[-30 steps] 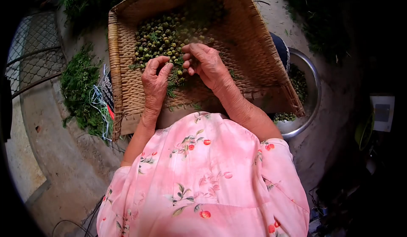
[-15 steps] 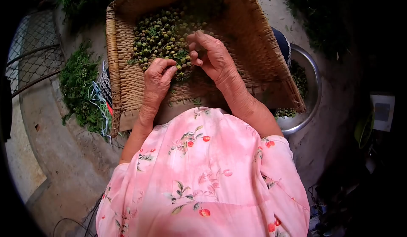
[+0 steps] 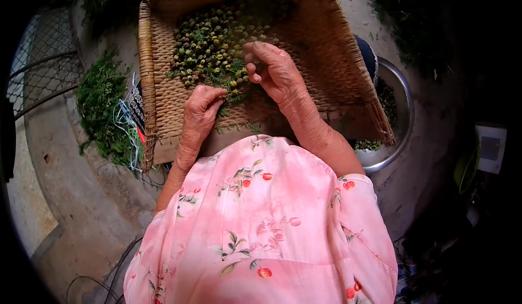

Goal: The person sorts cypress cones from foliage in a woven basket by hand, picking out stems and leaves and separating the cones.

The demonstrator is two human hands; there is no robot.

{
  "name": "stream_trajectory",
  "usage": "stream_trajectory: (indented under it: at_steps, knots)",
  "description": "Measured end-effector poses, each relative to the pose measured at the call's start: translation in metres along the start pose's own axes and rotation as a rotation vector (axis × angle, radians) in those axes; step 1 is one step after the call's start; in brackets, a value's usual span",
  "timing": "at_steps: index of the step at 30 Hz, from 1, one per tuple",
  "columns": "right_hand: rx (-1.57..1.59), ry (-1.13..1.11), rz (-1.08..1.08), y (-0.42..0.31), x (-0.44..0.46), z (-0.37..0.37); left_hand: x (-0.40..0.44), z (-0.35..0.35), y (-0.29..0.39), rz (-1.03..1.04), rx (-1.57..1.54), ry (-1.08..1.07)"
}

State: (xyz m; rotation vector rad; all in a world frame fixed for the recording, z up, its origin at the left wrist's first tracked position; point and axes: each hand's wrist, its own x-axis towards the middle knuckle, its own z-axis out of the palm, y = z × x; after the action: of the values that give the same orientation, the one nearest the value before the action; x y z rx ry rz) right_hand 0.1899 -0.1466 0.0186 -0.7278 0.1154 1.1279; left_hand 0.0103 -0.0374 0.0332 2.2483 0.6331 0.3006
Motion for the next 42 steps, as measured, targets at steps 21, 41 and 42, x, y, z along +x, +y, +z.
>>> stream_trajectory:
  at_steps: [21,41,42]
  knots:
    - [-0.110,-0.140,0.056,0.004,-0.008,0.009,0.044,0.014,0.053,0.189,-0.272,0.109]
    - [0.064,0.063,-0.146,-0.034,-0.015,-0.024,0.051,0.046,0.038,0.320,0.312,0.089]
    - [0.059,0.073,-0.136,-0.032,-0.015,-0.024,0.051,0.047,0.039,0.308,0.358,0.071]
